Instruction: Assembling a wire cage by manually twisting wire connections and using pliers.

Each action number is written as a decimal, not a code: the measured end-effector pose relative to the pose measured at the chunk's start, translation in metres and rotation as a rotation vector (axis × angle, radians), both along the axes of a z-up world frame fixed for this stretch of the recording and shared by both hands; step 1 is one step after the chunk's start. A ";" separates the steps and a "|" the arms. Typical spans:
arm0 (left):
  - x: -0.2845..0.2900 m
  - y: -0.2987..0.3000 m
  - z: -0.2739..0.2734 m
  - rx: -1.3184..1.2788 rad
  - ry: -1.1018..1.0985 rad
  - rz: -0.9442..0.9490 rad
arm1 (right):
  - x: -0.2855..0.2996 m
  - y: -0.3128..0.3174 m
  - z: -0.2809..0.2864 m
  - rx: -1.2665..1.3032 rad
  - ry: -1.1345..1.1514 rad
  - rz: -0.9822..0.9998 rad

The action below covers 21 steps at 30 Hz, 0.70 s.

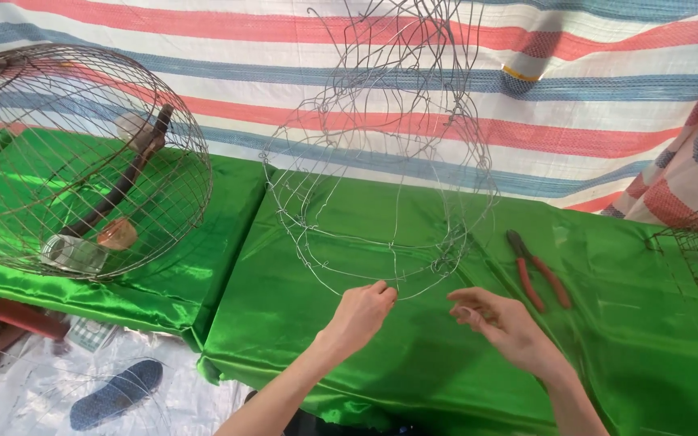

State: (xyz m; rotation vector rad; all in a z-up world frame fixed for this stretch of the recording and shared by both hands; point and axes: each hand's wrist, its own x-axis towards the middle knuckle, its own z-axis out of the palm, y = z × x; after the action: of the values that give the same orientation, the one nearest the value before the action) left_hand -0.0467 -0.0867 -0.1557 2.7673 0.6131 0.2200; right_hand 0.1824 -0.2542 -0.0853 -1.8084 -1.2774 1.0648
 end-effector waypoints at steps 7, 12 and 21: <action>0.000 0.000 -0.008 0.025 -0.013 -0.001 | 0.012 0.014 0.009 0.210 -0.046 -0.174; 0.002 -0.001 -0.015 -0.015 -0.044 0.018 | 0.052 0.040 0.062 0.232 -0.151 -0.444; 0.007 -0.006 -0.016 -0.054 -0.065 0.038 | 0.094 0.146 0.106 0.405 0.042 -0.455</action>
State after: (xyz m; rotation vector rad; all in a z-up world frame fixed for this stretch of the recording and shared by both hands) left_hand -0.0398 -0.0923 -0.1713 2.6873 0.6462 0.2954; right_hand 0.2765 -0.1084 0.0204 -1.6395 -0.9102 0.5444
